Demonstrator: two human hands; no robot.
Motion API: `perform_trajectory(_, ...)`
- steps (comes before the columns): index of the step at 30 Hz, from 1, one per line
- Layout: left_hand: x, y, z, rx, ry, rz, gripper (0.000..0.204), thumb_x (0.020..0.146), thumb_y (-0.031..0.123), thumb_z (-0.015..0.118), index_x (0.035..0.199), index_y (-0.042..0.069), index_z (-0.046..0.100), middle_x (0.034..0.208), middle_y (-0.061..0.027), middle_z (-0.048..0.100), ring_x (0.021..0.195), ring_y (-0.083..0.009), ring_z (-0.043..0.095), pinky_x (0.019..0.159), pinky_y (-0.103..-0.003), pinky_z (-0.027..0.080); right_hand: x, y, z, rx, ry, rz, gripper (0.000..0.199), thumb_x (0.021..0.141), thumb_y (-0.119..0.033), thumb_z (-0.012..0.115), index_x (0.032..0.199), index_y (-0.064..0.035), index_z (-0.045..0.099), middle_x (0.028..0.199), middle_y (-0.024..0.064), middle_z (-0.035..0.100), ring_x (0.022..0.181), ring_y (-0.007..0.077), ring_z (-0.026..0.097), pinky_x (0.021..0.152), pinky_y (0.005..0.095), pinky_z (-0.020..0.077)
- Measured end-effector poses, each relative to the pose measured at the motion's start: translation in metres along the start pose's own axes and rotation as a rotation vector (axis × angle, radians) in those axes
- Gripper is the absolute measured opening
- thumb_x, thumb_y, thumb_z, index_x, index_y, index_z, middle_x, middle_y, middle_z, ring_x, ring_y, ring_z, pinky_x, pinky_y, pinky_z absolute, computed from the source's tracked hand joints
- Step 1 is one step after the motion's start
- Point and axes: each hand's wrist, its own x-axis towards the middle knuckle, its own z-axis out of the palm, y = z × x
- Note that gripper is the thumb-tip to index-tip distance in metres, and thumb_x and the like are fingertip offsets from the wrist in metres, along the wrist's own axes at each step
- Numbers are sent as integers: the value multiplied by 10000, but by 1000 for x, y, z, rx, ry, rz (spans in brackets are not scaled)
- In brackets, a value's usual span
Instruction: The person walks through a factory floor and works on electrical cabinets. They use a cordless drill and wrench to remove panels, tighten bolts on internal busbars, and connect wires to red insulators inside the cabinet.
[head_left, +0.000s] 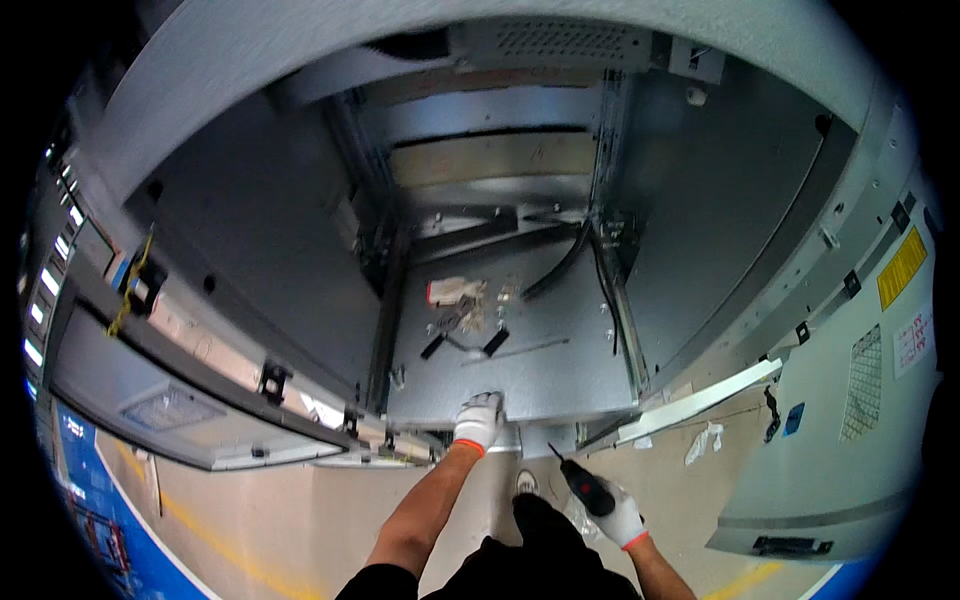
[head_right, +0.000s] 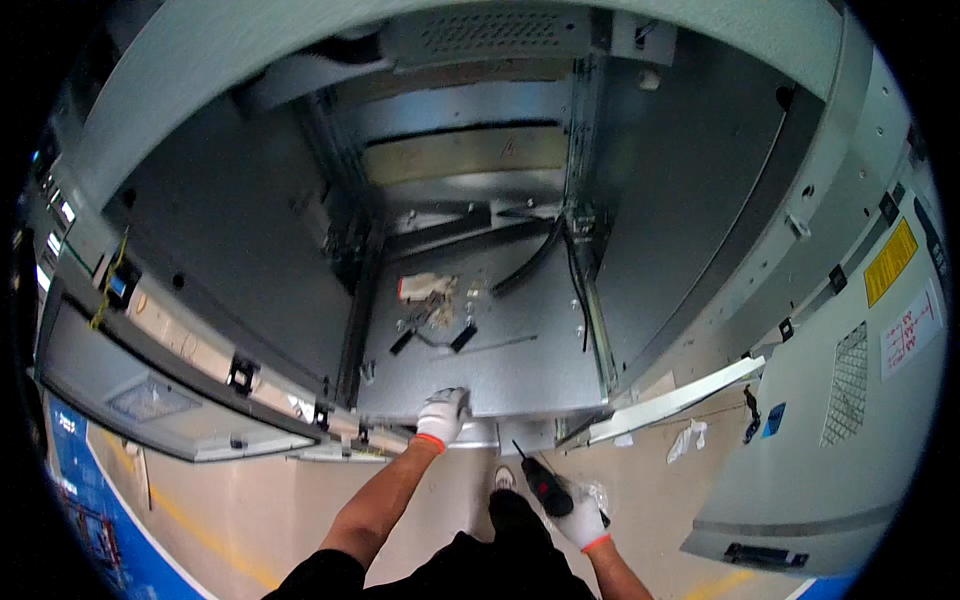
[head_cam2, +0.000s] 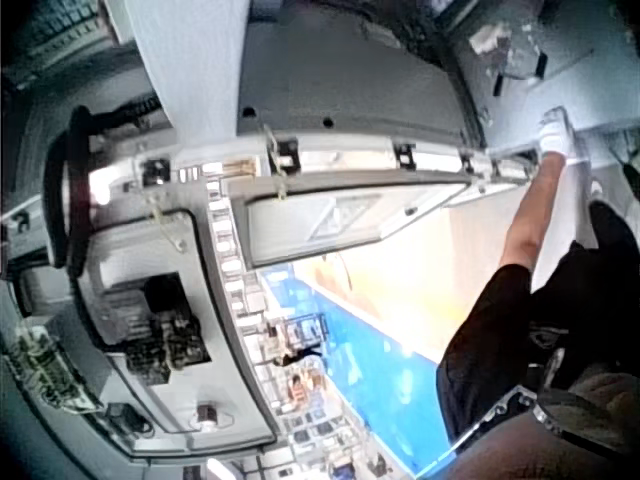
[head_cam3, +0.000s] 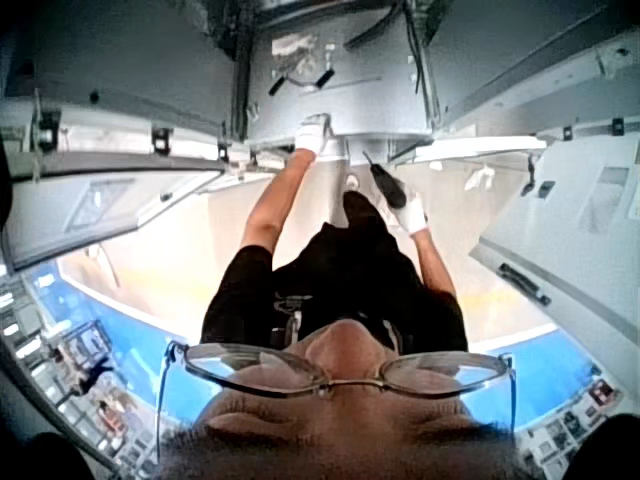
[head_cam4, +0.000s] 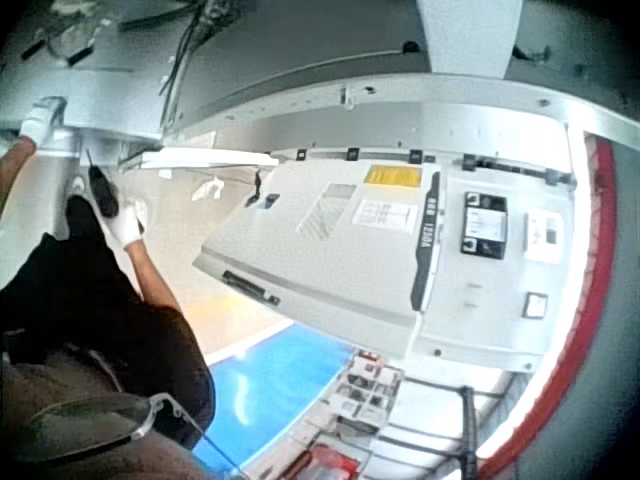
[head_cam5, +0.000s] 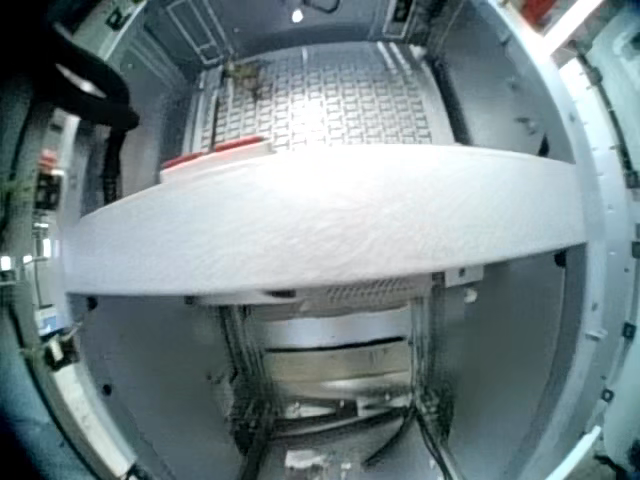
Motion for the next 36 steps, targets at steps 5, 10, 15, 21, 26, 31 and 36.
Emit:
perform_trajectory(5, 131, 15, 44, 272, -46, -8, 249, 903, 134, 479, 1117, 80, 593, 1131, -166, 628, 1054, -336, 624, 847, -444, 509, 13, 29, -9, -56, -57, 111, 390, 832, -196, 679, 1203, -88, 628, 1128, 188, 672, 996, 377, 662, 846, 416, 543)
perform_trajectory(10, 146, 32, 77, 370, -93, 64, 237, 908, 127, 478, 1084, 73, 627, 1053, -165, 651, 942, -350, 658, 766, -458, 535, -6, 33, -39, -94, -99, 313, 395, 823, -227, 677, 1200, -121, 630, 1095, 179, 685, 975, 370, 669, 841, 422, 551)
perform_trajectory(15, 123, 36, 73, 162, -284, -39, 245, 917, 185, 496, 1055, 45, 643, 990, -213, 689, 858, -391, 692, 748, -510, 549, -11, 30, -34, -77, -86, 282, 438, 785, -188, 710, 1203, -91, 621, 1086, 184, 682, 958, 358, 676, 833, 418, 559)
perform_trajectory(21, 117, 26, 44, -151, -248, -216, 316, 913, 275, 532, 1059, 20, 650, 1049, -256, 676, 976, -434, 651, 862, -509, 519, -2, 3, -17, 56, -62, 184, 462, 794, -172, 724, 1224, -58, 601, 1099, 212, 675, 1006, 376, 665, 867, 424, 544)
perform_trajectory(26, 9, 33, -2, -599, -18, -115, 281, 919, 173, 556, 1176, 63, 576, 1098, -239, 659, 1021, -427, 636, 894, -481, 505, 1, -32, -5, 143, 105, 219, 540, 744, -135, 765, 1248, -52, 590, 1133, 215, 668, 1042, 353, 667, 882, 408, 539)
perform_trajectory(31, -141, 93, -97, -658, -278, 254, 809, 768, 127, 758, 1465, 66, 350, 1287, -189, 597, 1178, -277, 586, 957, -354, 511, 22, -89, 14, 352, 15, 156, 786, 732, -61, 741, 1434, -3, 392, 1166, 167, 640, 1085, 273, 636, 903, 398, 511)
perform_trajectory(36, -160, 87, -108, -1260, -74, -97, 401, 763, -20, 662, 1157, -7, 588, 964, -55, 633, 812, -154, 614, 758, -320, 534, 14, -151, 21, 450, -372, -100, 730, 767, 44, 591, 1452, -16, 346, 1365, 185, 528, 1239, 268, 540, 1041, 353, 429)
